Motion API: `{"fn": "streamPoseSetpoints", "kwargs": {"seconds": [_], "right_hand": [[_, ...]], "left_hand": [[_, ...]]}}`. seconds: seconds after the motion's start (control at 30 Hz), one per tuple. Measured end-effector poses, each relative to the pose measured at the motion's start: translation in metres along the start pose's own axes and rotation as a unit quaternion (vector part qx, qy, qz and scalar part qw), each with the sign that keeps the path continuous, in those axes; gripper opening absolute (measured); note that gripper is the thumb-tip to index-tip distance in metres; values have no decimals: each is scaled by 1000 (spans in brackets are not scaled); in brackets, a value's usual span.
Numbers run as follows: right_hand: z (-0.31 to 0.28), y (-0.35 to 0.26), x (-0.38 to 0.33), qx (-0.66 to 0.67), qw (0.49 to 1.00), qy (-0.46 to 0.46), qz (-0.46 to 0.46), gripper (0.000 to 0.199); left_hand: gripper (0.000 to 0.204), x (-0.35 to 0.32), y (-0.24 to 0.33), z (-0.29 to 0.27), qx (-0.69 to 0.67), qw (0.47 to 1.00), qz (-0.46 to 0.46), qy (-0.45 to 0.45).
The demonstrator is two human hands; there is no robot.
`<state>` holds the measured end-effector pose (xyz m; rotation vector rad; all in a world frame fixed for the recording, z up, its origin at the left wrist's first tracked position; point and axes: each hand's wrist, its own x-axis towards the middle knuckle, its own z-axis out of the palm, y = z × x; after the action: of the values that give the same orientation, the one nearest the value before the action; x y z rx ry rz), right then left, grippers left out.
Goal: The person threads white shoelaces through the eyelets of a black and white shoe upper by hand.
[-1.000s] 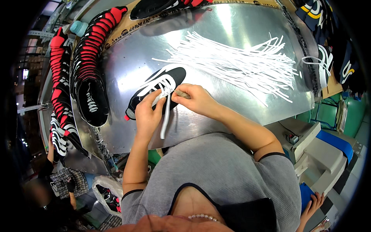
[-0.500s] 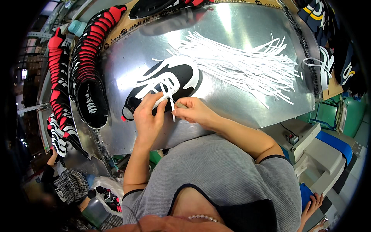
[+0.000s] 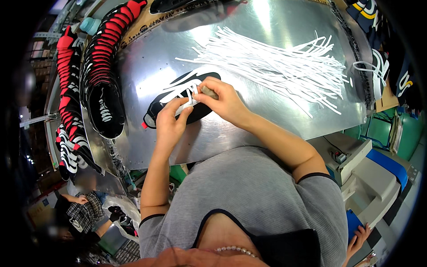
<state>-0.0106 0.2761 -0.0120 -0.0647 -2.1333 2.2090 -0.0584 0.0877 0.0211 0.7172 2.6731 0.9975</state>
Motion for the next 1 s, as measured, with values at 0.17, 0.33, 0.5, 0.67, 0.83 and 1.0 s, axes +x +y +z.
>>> {"fn": "streamPoseSetpoints", "kwargs": {"seconds": [0.17,0.33,0.5,0.67,0.83,1.0], "right_hand": [[6,4,8,-60,998,32,-13,10],[13,9,9,-65,995,70,-41,7],[11,5,5,-48,995,86,6,15],[6,3,-5,-19,998,51,29,17],[7,5,7,-52,995,28,75,15],[12,3,8,-58,993,45,91,14]], "left_hand": [[30,1,3,-2,-30,1000,-2,-8],[29,3,2,8,-28,999,-19,41],[23,6,3,13,-14,997,-15,76],[21,8,6,13,6,997,-9,78],[21,8,7,11,2,997,-14,75],[21,9,10,8,4,998,-15,65]]}}
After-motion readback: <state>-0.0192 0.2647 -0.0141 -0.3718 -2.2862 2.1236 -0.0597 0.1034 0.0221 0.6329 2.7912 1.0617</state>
